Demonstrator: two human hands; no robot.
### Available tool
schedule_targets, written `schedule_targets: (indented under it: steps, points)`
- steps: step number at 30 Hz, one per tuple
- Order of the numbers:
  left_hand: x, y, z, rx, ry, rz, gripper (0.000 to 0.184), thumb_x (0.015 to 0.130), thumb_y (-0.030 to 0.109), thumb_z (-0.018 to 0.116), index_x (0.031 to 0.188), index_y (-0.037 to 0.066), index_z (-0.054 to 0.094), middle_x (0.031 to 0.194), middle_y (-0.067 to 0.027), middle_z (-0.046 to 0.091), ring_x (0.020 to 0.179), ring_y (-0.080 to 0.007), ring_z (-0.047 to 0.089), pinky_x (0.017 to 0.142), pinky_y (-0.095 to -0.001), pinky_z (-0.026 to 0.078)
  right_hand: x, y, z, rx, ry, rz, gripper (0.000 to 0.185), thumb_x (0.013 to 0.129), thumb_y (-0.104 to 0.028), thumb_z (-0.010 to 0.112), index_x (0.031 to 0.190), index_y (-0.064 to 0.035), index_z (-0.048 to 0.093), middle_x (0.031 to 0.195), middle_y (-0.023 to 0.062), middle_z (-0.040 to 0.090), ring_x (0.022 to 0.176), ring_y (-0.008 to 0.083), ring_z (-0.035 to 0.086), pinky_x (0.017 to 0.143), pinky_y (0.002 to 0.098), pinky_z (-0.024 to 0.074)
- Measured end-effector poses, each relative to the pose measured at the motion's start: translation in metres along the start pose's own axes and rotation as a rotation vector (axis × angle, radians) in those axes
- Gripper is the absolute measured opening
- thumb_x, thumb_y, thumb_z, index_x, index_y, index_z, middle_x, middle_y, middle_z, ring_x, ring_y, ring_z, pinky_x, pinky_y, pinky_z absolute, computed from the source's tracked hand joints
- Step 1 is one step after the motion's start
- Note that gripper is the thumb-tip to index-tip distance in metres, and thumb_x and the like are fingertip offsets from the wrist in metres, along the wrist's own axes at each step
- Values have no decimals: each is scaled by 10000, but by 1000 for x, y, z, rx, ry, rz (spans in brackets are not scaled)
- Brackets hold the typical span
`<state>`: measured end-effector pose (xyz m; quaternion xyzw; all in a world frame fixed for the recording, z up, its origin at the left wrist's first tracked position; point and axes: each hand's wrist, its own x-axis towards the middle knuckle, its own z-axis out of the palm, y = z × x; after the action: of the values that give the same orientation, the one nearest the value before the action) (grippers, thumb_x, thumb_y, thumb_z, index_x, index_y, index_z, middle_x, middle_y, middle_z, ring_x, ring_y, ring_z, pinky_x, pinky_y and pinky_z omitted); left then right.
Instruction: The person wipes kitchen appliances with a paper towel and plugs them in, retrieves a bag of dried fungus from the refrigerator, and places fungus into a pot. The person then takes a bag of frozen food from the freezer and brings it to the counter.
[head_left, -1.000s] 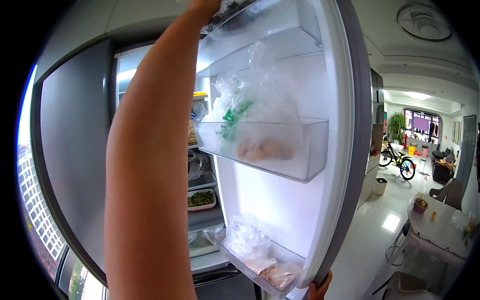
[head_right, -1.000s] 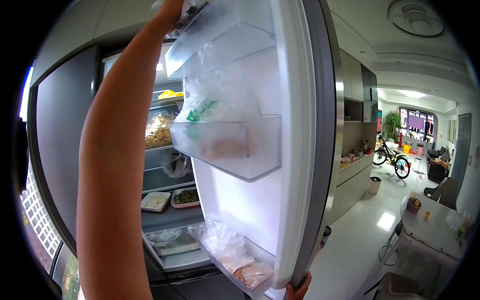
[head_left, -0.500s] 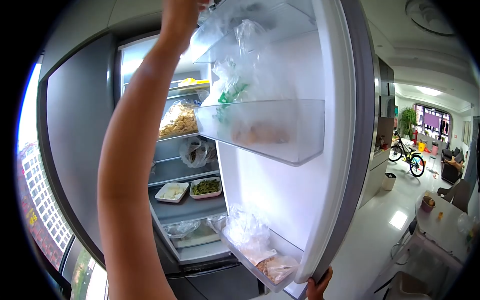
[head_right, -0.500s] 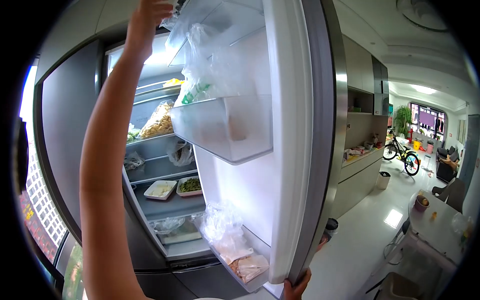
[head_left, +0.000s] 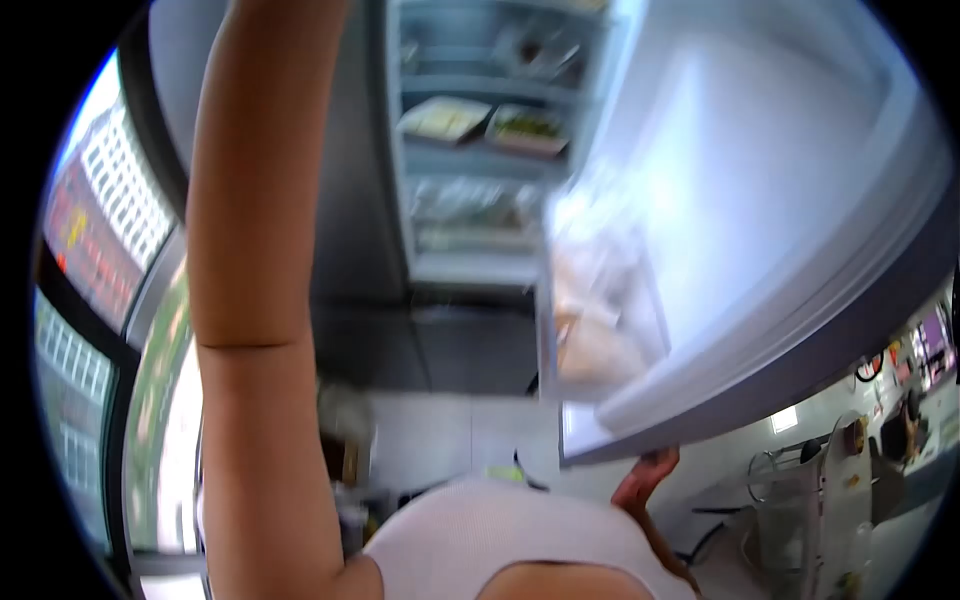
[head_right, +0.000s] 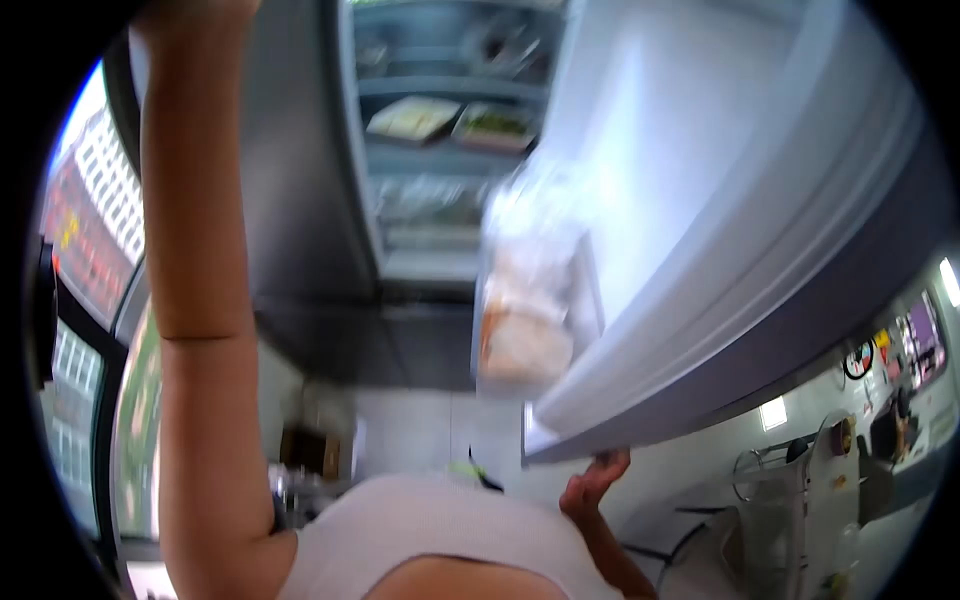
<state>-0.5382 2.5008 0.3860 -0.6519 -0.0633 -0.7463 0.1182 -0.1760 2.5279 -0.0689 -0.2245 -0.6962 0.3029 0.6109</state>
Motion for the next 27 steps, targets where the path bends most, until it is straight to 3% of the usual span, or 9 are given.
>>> schedule_targets:
  steps: [2,5,6,7,10,13,19,24,27]
  points:
    - [-77,31,-66,45,-6,20,403,923,373,447,1097,26,555,935,-119,608,916,-223,568,927,-404,394,-13,1,14,19,-151,-51,790,811,-379,509,1340,65,124,1334,224,236,1218,304,285,1030,440,218]
    - [-171,83,-149,281,583,-74,307,882,248,443,1016,-12,536,911,-133,569,868,-247,543,823,-391,435,4,-26,66,-60,-287,-209,705,833,-346,489,1325,70,204,1333,240,255,1226,329,282,1025,470,222]
    - [-213,101,-166,424,573,-87,332,895,280,396,1001,-7,526,900,-131,562,861,-262,538,808,-401,439,9,-26,79,-87,-373,-235,682,834,-315,489,1327,76,226,1348,252,251,1241,359,268,1026,485,219]
    - [-257,119,-175,560,572,-173,314,899,273,407,976,-8,525,884,-123,554,839,-227,529,797,-377,438,11,-25,89,-113,-470,-190,670,820,-271,510,1323,86,251,1359,258,253,1263,382,250,1037,492,200]
    - [-350,177,-181,834,594,-801,131,908,120,438,938,36,534,824,-54,523,726,-96,484,691,-220,391,30,-39,186,-185,-556,-243,637,780,-187,565,1306,74,321,1339,271,293,1253,393,281,999,476,296]
    - [-423,215,-159,666,646,-1117,128,878,12,477,1004,24,495,897,-33,503,782,-91,494,747,-219,402,45,-32,260,-231,-698,-327,568,759,-125,612,1273,15,417,1315,256,345,1213,382,357,943,433,386]
    - [-508,263,-136,630,643,-1561,133,861,30,516,987,7,553,908,-53,553,810,-115,541,752,-249,442,37,61,398,-153,-1164,-225,393,774,-204,644,1120,-38,564,1197,155,512,1125,323,477,949,389,393]
    - [-540,258,-123,651,566,-1767,132,887,45,511,1011,10,539,917,-27,547,857,-86,527,763,-224,429,41,169,494,-698,-1330,-296,645,778,-299,648,1313,-50,389,1394,151,347,1252,322,373,1003,423,349]
    - [-553,244,-117,721,621,-1837,135,885,47,516,1010,2,543,911,-40,556,840,-92,537,758,-226,436,38,197,515,-866,-1430,-232,728,783,-335,636,1360,-42,303,1383,146,363,1252,317,377,1009,420,334]
